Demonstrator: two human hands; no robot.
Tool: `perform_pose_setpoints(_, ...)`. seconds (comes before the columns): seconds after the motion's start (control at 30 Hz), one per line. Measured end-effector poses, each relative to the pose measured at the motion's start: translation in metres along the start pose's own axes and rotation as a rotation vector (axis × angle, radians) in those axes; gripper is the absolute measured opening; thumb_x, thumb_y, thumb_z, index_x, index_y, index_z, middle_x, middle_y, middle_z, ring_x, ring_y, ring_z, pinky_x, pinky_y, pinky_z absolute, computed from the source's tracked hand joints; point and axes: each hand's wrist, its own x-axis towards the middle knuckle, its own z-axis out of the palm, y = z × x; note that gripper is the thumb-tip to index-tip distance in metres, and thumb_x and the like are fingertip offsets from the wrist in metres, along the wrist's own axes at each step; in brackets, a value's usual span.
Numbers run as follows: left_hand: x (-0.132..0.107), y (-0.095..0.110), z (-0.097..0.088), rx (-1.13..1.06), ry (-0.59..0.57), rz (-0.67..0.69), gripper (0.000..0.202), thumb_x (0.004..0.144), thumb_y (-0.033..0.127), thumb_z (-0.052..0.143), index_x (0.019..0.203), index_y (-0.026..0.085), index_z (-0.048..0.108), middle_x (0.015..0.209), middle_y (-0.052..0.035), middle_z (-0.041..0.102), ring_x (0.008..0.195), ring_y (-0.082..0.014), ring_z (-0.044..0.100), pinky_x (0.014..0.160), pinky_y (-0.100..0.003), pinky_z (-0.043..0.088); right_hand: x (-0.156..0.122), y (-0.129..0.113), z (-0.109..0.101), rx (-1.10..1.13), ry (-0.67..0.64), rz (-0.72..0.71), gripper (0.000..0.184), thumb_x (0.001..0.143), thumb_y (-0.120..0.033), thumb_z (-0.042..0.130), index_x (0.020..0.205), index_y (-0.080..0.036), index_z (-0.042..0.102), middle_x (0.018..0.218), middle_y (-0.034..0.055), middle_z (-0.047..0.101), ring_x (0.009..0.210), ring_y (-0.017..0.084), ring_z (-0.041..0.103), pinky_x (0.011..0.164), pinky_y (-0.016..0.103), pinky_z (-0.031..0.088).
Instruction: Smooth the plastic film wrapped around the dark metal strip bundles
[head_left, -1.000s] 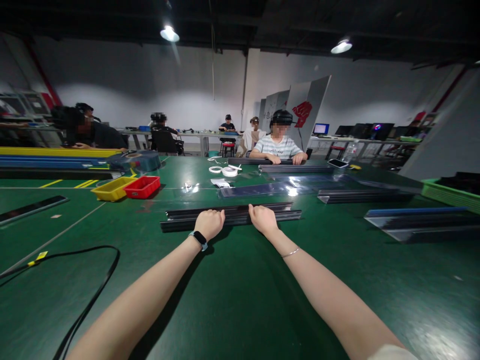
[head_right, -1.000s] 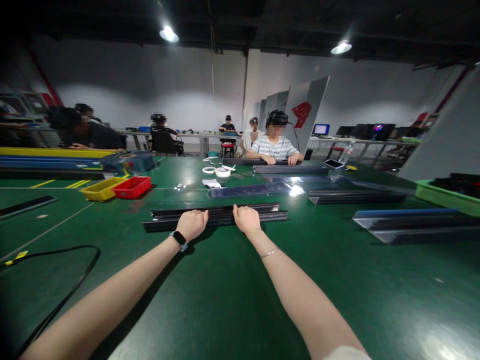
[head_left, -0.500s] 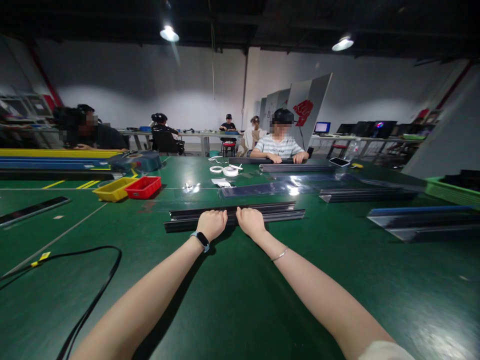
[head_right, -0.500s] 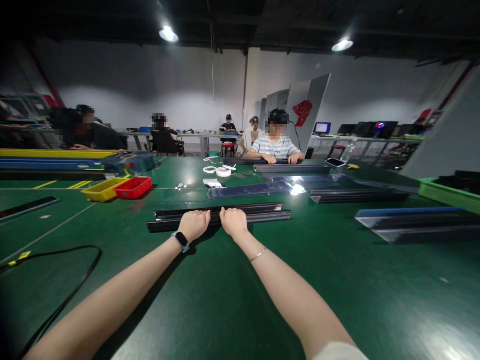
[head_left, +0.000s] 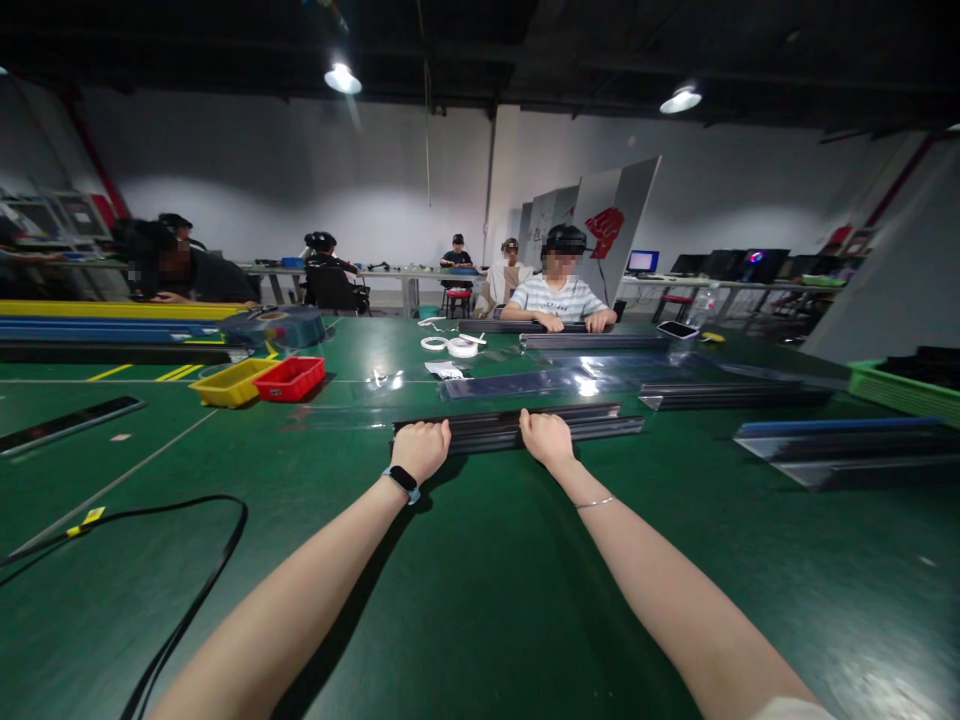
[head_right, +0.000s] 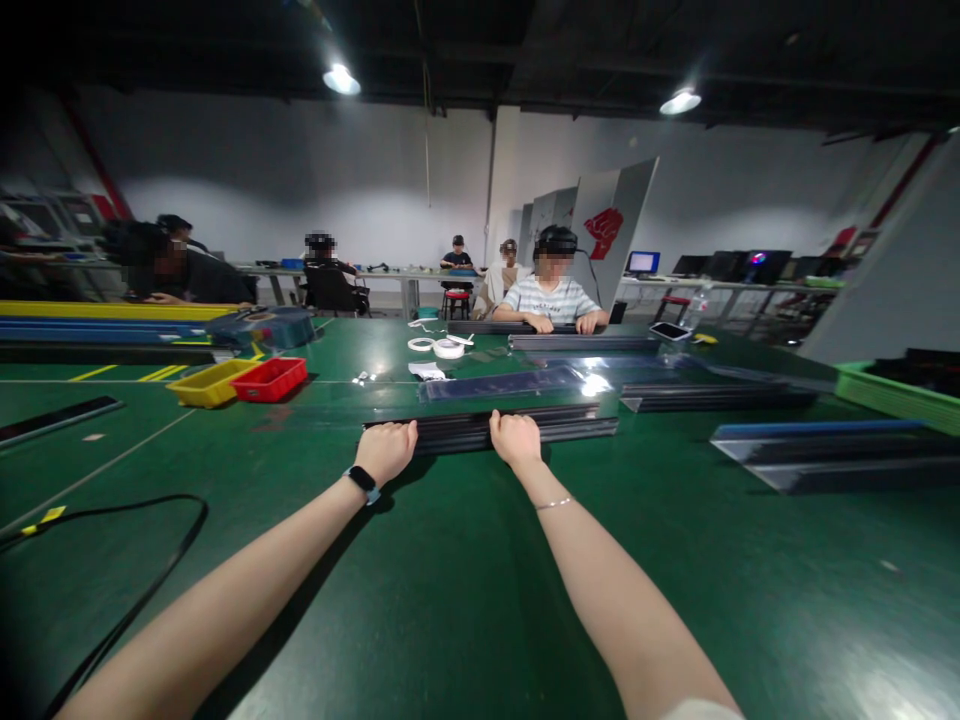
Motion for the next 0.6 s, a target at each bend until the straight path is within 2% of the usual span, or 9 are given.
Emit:
perform_pose_setpoints(0.33,0.001,0.0,0.0,0.0,-0.04,0.048,0.052,0.088,0.031,0.022,0.062,0.009,0.062,0.062,-0.0125,0.062,0.062,-0.0189,0.058,0.058,-0.028,0.039,-0.005,-0.004,0.0,-0.017,0.028,-0.019,0.051,0.087,-0.033,0.027,0.065,-0.007,0.064,0.066,0.0155,0.063,0.067,0.019,0.059,0.072,0.03,0.037)
perform_pose_setpoints(0.47,0.001,0.0,0.001,0.002,-0.045,0.06,0.052,0.088,0.031,0.021,0.063,0.01,0.061,0.063,-0.0123,0.061,0.062,-0.0192,0.058,0.058,-0.029,0.039,-0.01,-0.028,-0.008,0.019,0.021,-0.061,0.051,0.088,-0.036,0.026,0.065,-0.01,0.064,0.068,0.0126,0.064,0.068,0.017,0.059,0.069,0.026,0.037)
perform_pose_setpoints(0.6,0.0,0.0,0.002,0.005,-0.044,0.06,0.052,0.088,0.03,0.02,0.064,0.01,0.062,0.064,-0.0122,0.062,0.063,-0.0196,0.058,0.058,-0.029,0.038,-0.015,-0.057,-0.012,0.068,-0.005,-0.186,0.051,0.089,-0.037,0.024,0.069,-0.013,0.065,0.069,0.0104,0.064,0.069,0.015,0.059,0.071,0.026,0.036)
